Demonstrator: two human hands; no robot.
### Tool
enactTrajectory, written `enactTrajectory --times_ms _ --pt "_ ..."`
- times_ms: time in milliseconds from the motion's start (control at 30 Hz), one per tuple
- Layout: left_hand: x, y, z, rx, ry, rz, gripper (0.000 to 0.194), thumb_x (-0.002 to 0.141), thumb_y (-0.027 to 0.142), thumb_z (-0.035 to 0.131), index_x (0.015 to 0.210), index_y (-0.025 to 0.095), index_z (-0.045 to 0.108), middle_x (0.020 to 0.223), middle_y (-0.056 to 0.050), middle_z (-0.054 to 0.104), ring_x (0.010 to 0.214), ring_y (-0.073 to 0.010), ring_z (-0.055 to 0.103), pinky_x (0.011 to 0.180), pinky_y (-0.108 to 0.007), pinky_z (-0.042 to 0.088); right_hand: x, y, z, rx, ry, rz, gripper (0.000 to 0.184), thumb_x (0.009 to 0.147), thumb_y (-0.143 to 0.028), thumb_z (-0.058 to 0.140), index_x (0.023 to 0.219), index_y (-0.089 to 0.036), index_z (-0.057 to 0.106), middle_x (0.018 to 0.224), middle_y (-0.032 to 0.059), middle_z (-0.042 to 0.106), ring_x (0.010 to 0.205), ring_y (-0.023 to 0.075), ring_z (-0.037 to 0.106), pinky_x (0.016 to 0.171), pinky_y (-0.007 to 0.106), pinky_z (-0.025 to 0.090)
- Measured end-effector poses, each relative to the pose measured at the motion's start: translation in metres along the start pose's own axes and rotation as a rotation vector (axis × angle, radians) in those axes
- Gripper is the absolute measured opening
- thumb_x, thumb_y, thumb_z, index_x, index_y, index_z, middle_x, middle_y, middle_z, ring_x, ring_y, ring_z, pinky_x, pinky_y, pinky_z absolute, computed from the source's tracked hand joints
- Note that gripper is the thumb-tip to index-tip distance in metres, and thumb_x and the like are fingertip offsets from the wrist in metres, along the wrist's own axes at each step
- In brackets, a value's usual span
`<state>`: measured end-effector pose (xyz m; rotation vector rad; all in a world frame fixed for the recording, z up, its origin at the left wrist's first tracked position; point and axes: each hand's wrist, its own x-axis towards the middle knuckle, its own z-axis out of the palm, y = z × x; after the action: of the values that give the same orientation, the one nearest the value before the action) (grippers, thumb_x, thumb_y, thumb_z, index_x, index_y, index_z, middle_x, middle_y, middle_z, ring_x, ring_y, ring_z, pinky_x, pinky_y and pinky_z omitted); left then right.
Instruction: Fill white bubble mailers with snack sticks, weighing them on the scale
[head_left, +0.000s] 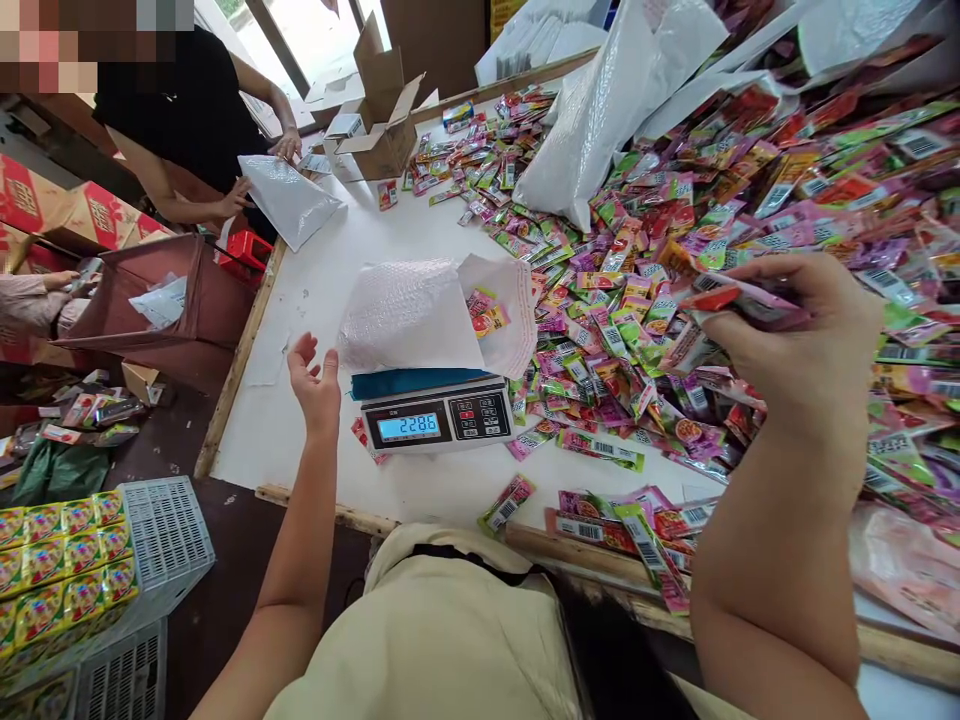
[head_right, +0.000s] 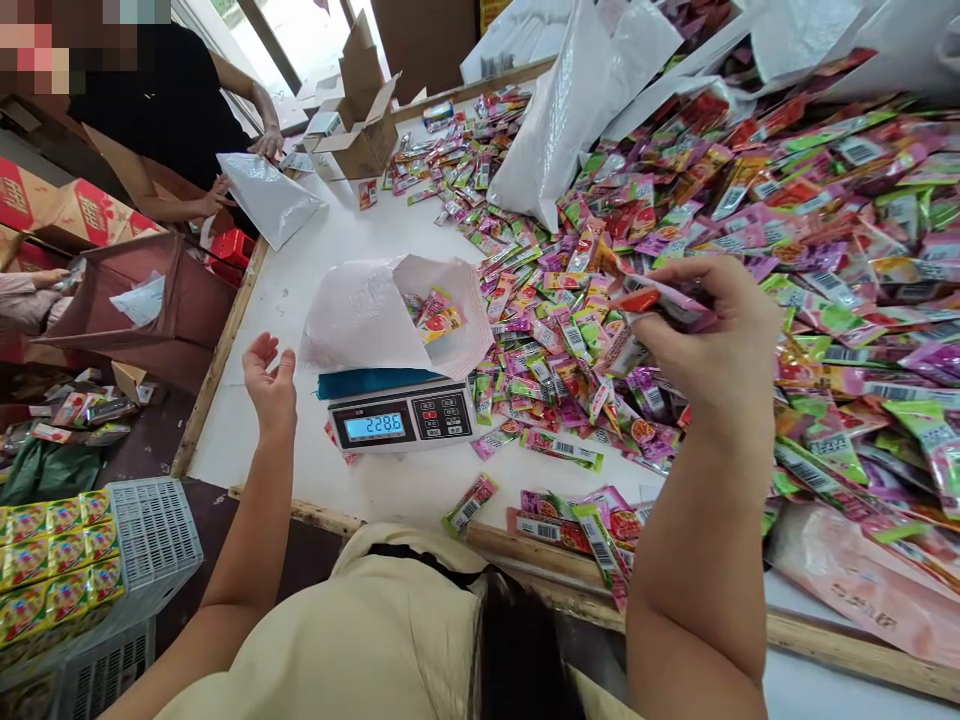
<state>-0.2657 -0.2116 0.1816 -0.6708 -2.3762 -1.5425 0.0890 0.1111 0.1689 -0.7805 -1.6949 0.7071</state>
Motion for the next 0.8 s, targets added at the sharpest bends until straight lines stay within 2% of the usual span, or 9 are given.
enactTrajectory --times_ms 267,433,500,533,600,667,733,800 --pt "-0.003 0.004 0.0 0.02 -0.002 0.046 0.05 0.086 0.042 0.072 0.131 0.025 0.058 0.136 -0.013 0.063 0.126 -0.0245 0.059 0.103 -0.04 0.048 -0.003 -0.004 0.0 -0.084 -0.008 0.162 0.025 0.055 -0.015 0.067 0.079 -0.022 0.068 0.071 0.0005 0.064 0.058 0.0129 0.049 0.054 0.027 0.036" --pt "-0.007 0.017 0.002 0.072 -0.027 0.103 0.052 0.088 0.046 0.07 0.133 0.025 0.056 0.139 -0.013 0.062 0.126 -0.025 0.059 0.103 -0.041 0.049 -0.007 0.009 -0.006 -0.153 -0.039 0.188 0.028 0.061 -0.016 0.068 0.088 -0.022 0.07 0.076 0.0026 0.066 0.061 0.0146 0.052 0.058 0.029 0.04" --pt "-0.009 0.024 0.003 0.095 -0.034 0.145 0.05 0.089 0.045 0.068 0.134 0.026 0.056 0.139 -0.013 0.062 0.126 -0.0246 0.06 0.102 -0.041 0.05 -0.008 0.017 -0.008 -0.309 -0.147 0.204 0.036 0.066 -0.017 0.073 0.103 -0.022 0.072 0.09 0.0084 0.071 0.077 0.0214 0.063 0.068 0.034 0.047" --pt "-0.011 0.027 0.004 0.106 -0.038 0.169 0.049 0.09 0.045 0.067 0.135 0.026 0.056 0.139 -0.013 0.062 0.127 -0.0244 0.059 0.102 -0.04 0.05 -0.008 0.021 -0.009 -0.429 -0.22 0.212 0.044 0.069 -0.02 0.077 0.112 -0.021 0.072 0.104 0.0141 0.072 0.094 0.0277 0.067 0.077 0.039 0.05" --pt "-0.013 0.032 0.005 0.121 -0.05 0.216 0.049 0.091 0.043 0.066 0.136 0.026 0.055 0.14 -0.013 0.061 0.128 -0.0243 0.059 0.103 -0.041 0.049 -0.008 0.024 -0.007 -0.655 -0.328 0.216 0.061 0.071 -0.025 0.083 0.129 -0.017 0.068 0.136 0.0261 0.061 0.129 0.0397 0.056 0.096 0.049 0.047" --pt "-0.015 0.036 0.006 0.128 -0.062 0.26 0.05 0.091 0.043 0.067 0.136 0.026 0.055 0.141 -0.013 0.06 0.129 -0.0249 0.058 0.105 -0.042 0.049 -0.008 0.021 -0.001 -0.724 -0.335 0.176 0.066 0.076 -0.028 0.08 0.138 -0.013 0.063 0.148 0.0298 0.05 0.141 0.0414 0.045 0.106 0.051 0.042" --pt "-0.018 0.042 0.008 0.141 -0.07 0.301 0.051 0.091 0.043 0.066 0.137 0.025 0.054 0.141 -0.013 0.06 0.13 -0.0256 0.056 0.106 -0.043 0.048 -0.009 0.011 0.011 -0.614 -0.334 0.094 0.054 0.084 -0.026 0.07 0.136 -0.012 0.064 0.137 0.0259 0.06 0.133 0.036 0.054 0.106 0.047 0.044" --pt "-0.022 0.048 0.01 0.165 -0.079 0.353 0.051 0.092 0.044 0.065 0.138 0.025 0.054 0.141 -0.013 0.059 0.131 -0.0264 0.055 0.106 -0.044 0.047 -0.009 -0.005 0.028 -0.44 -0.397 0.006 0.039 0.088 -0.028 0.062 0.124 -0.015 0.07 0.118 0.0184 0.071 0.111 0.0299 0.066 0.098 0.043 0.049"
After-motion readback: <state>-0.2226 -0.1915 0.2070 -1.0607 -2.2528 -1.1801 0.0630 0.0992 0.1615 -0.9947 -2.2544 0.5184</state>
